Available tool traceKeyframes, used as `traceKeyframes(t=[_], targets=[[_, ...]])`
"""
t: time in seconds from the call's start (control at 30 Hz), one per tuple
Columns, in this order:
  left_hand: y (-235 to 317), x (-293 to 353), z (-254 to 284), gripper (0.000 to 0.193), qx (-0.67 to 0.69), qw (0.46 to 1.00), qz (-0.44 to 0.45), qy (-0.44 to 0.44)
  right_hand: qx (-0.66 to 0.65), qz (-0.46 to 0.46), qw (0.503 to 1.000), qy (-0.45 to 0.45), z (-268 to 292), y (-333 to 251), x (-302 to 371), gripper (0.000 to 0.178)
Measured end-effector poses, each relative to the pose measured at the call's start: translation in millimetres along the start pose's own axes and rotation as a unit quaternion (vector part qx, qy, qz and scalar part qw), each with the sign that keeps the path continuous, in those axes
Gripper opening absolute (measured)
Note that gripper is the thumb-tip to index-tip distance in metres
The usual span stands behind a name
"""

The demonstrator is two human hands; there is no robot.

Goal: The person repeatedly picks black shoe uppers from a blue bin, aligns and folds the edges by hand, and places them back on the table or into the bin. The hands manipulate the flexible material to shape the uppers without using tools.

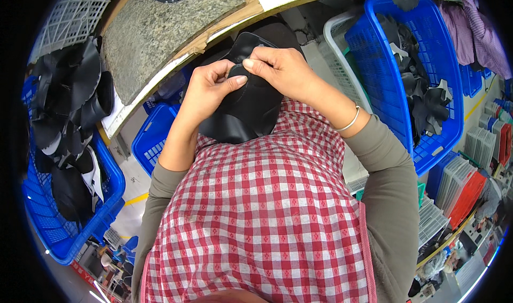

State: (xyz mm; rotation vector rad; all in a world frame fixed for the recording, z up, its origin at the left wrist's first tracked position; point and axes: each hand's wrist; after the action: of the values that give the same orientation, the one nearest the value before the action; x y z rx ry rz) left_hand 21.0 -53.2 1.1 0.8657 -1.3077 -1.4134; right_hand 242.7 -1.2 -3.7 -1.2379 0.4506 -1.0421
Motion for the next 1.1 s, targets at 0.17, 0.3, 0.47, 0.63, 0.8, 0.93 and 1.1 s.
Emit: traceKeyframes(t=[0.17,0.3,0.47,0.63,0.8,0.93,1.1], targets=[[4,-2,13,0.019,0.109,0.993,-0.005,-0.051,0.081,0.043,0.994,-0.062,10,-8,4,0.021],[15,-10,8,0.025,0.035,0.997,0.028,-0.067,0.083,0.022,0.996,-0.03,7,-5,6,0.027],[7,-8,8,0.033,-0.003,0.997,0.054,-0.062,0.041,0.036,0.998,-0.034,0,7,4,0.027],[-2,15,6,0.029,-0.043,0.991,0.097,-0.082,-0.017,0.006,0.999,-0.049,-6,14,3,0.026],[7,21,18,0.016,0.014,0.992,0.121,-0.031,0.044,-0.002,0.998,-0.046,-6,4,1,0.029],[20,-8,43,0.025,-0.021,0.997,0.01,-0.071,0.129,0.007,0.991,-0.034,-9,-11,1,0.035],[40,-46,59,0.024,0.007,0.969,0.112,-0.22,0.144,0.015,0.989,-0.021,-13,-17,6,0.036]])
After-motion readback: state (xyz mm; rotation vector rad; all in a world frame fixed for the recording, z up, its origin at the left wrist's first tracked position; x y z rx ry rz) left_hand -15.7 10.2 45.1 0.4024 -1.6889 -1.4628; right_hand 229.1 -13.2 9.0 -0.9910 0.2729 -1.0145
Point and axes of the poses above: each hand's wrist, its own x-axis away from the middle knuckle, its own z-axis out of the back of the hand, y = z × x, and after that the axes turned 10 degrees about -z, right-handed
